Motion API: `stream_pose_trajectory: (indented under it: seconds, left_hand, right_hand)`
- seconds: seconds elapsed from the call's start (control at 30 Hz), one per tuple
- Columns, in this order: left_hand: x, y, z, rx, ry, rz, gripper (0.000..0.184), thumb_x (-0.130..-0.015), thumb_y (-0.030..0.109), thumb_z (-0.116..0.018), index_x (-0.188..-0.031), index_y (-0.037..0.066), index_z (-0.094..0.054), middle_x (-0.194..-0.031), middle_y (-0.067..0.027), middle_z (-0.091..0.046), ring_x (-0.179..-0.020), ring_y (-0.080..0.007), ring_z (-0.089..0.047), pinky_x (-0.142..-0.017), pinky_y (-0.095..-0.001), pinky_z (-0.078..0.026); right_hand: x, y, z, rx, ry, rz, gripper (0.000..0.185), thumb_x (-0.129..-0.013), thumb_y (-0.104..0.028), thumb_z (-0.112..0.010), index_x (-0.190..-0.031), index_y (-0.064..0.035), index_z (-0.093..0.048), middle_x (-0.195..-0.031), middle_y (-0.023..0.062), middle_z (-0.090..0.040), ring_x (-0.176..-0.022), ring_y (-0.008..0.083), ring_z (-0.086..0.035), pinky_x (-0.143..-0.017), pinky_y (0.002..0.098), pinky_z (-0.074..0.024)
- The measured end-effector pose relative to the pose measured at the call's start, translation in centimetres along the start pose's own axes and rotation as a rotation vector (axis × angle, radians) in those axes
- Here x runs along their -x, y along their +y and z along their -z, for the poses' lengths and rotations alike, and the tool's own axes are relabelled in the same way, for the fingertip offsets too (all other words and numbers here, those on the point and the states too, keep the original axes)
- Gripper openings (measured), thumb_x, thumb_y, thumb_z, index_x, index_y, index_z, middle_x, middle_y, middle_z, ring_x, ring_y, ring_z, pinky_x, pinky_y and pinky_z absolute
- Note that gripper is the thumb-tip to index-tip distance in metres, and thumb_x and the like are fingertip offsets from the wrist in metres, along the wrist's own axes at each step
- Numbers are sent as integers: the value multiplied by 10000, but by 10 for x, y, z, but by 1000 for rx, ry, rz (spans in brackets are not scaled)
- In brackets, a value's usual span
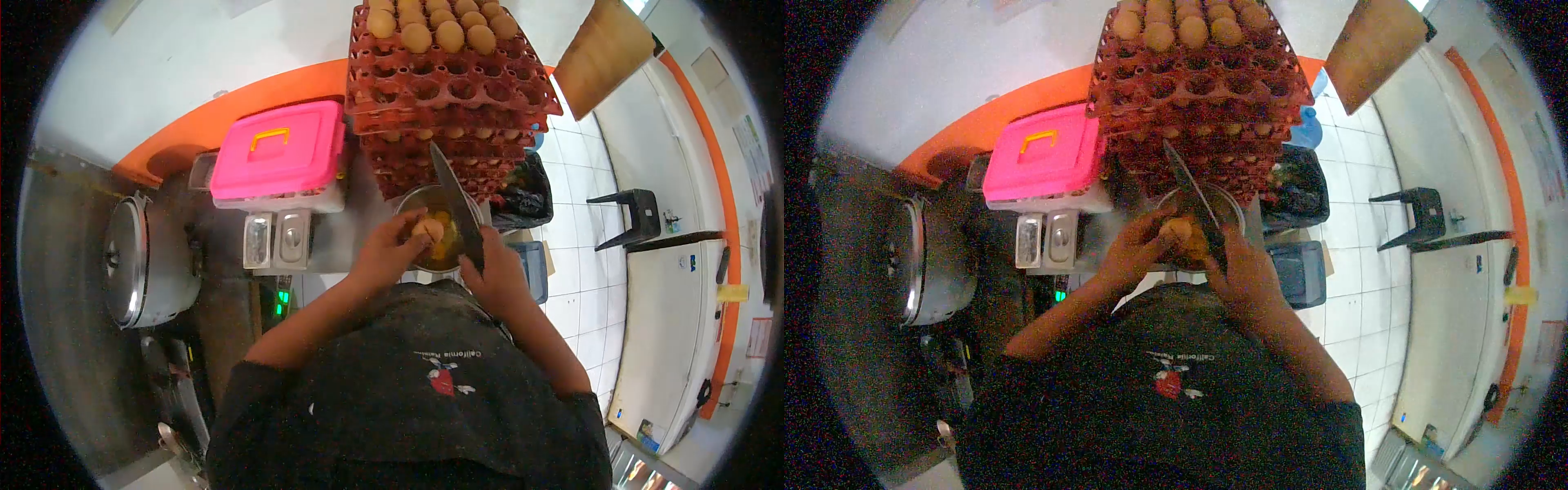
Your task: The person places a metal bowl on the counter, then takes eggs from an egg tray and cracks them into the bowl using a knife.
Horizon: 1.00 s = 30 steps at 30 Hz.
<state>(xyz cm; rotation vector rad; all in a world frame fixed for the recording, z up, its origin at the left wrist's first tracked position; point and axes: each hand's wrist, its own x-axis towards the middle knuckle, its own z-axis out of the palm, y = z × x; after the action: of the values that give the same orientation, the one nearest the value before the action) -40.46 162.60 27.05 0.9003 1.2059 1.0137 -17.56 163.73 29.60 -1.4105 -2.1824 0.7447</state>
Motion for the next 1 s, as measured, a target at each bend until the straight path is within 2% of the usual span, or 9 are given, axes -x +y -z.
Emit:
stream_pose_trajectory:
  seconds: [0.07, 0.17, 0.3, 0.4, 0.57, 0.7, 0.77, 0.87, 1.0]
  left_hand:
    - [-4, -8, 6, -185, -44, -55, 443, -1015, 136, -705, -1414, -8, -578, -1290, -158, -696, -1145, -237, -706, -969, -355, -598]
    - [-4, -7, 8, -395, -76, -66, 491, -968, 196, -753, -1378, -19, -590, -1257, -183, -712, -1143, -270, -715, -976, -391, -584]
    - [-7, -6, 2, -342, -56, -36, 489, -951, 242, -773, -1337, -19, -625, -1192, -192, -737, -1103, -268, -733, -943, -393, -589]
    - [-8, 0, -2, -413, -36, -47, 440, -943, 238, -777, -1293, -7, -671, -1135, -187, -758, -1045, -265, -751, -918, -390, -595]
    - [-20, -8, -4, -540, 32, -197, 387, -912, 226, -802, -1221, 2, -739, -1085, -187, -778, -978, -260, -768, -881, -386, -600]
    - [-31, -13, -3, -508, -1, -226, 421, -845, 174, -810, -1220, -6, -746, -1087, -198, -766, -992, -285, -762, -889, -393, -599]
    - [-43, -29, 0, -583, 25, -279, 445, -816, 152, -801, -1228, -5, -744, -1091, -203, -757, -999, -309, -756, -900, -405, -599]
    - [-42, -21, 3, -821, 32, -482, 467, -792, 140, -778, -1236, 1, -735, -1129, -218, -736, -1015, -347, -738, -901, -429, -594]
    - [-40, -7, -3, -735, 56, -387, 441, -814, 168, -779, -1218, 4, -713, -1159, -213, -720, -1054, -355, -721, -922, -425, -578]
  right_hand:
    - [-20, -6, 4, -96, 59, 110, 647, -875, -209, -782, -1404, 13, -484, -1072, 273, -732, -1006, 496, -713, -855, 523, -570]
    - [-34, 2, -2, -149, 23, 129, 698, -836, -223, -832, -1406, 2, -497, -1129, 262, -735, -1077, 466, -718, -904, 491, -568]
    - [-36, 6, -5, -229, -73, 66, 747, -799, -254, -864, -1408, -4, -511, -1158, 263, -733, -1110, 438, -723, -920, 481, -569]
    - [-38, 13, -10, -182, -106, -13, 752, -785, -246, -859, -1411, -14, -512, -1162, 257, -733, -1097, 442, -723, -913, 483, -572]
    - [-46, 21, -16, -169, -33, 91, 723, -777, -220, -831, -1402, -46, -511, -1121, 265, -729, -1045, 469, -716, -870, 512, -579]
    - [-52, 30, -19, -118, -14, 136, 726, -779, -221, -816, -1414, -61, -502, -1095, 273, -722, -1003, 486, -707, -839, 538, -574]
    - [-53, 35, -21, -71, 8, 131, 722, -784, -221, -810, -1417, -63, -502, -1099, 274, -721, -995, 493, -701, -835, 540, -572]
    - [-57, 40, -19, 31, -40, 121, 721, -787, -219, -808, -1423, -71, -503, -1102, 278, -719, -987, 502, -694, -832, 549, -568]
    - [-57, 46, -20, 71, 44, 241, 708, -796, -215, -809, -1423, -79, -510, -1114, 282, -712, -1002, 513, -682, -841, 551, -567]
